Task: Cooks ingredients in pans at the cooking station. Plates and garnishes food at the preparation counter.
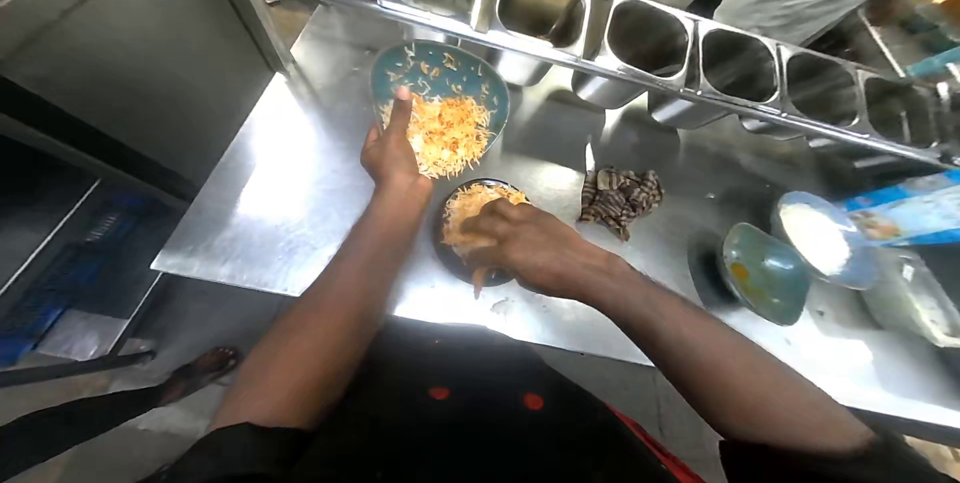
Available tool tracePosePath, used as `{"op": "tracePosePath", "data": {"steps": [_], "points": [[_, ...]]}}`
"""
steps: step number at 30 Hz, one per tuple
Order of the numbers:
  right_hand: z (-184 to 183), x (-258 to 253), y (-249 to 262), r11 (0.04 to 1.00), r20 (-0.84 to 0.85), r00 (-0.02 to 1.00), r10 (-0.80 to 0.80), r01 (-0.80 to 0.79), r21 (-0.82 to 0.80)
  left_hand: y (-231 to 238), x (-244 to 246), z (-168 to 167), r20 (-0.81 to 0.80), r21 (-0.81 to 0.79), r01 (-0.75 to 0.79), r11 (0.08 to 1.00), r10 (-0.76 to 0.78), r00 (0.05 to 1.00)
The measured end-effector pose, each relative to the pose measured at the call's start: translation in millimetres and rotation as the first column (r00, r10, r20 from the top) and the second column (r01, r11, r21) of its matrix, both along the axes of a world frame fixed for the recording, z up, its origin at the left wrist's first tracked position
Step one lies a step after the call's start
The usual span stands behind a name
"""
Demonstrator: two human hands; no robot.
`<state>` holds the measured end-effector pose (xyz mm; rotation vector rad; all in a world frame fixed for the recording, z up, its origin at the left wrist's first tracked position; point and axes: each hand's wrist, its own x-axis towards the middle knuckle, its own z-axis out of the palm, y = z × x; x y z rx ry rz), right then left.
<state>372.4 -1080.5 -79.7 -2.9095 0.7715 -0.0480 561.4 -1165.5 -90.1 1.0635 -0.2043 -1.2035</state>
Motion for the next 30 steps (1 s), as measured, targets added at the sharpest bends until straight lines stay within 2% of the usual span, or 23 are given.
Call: {"op": "tracePosePath", "data": {"steps": [3,10,13,17,22,25,28,30], "points": [[5,-8,-9,0.998,-0.001,0.998,-0.055,0.055,0.028,1,0,0,-0.005,-0.001,0.007,1.0,-0.007,1.0],[12,-34,-12,0.949,0.201,0.928,-0.315,0.3,0.098,5,0,2,-0.014,-0.005,0.003,1.0,-0.003,1.0],[9,-28,1,0.891,0.125,0.887,-0.445,0.424,0.163,6,-1,3,-0.018,-0.004,0.012,1.0,-0.012,1.0],[-9,-24,12,0.925,0.162,0.911,-0.379,0.369,0.09,5,-3,4,-0.036,0.011,0.016,1.0,-0.016,0.999],[8,-18,7,0.908,0.146,0.897,-0.416,0.417,0.026,3,-3,2,-0.019,0.028,0.029,0.999,-0.028,0.999],[8,12,-2,0.967,0.241,0.94,-0.242,0.255,-0.024,2,-3,2,-0.015,0.031,0.035,0.999,-0.035,0.999],[-10,43,-10,0.997,0.181,0.983,-0.041,0.053,-0.064,1,-2,4,-0.013,0.013,0.051,0.999,-0.051,0.999],[-22,42,-16,0.993,0.122,0.992,-0.036,0.049,-0.105,2,-1,6,-0.001,0.003,0.065,0.998,-0.065,0.998]]}}
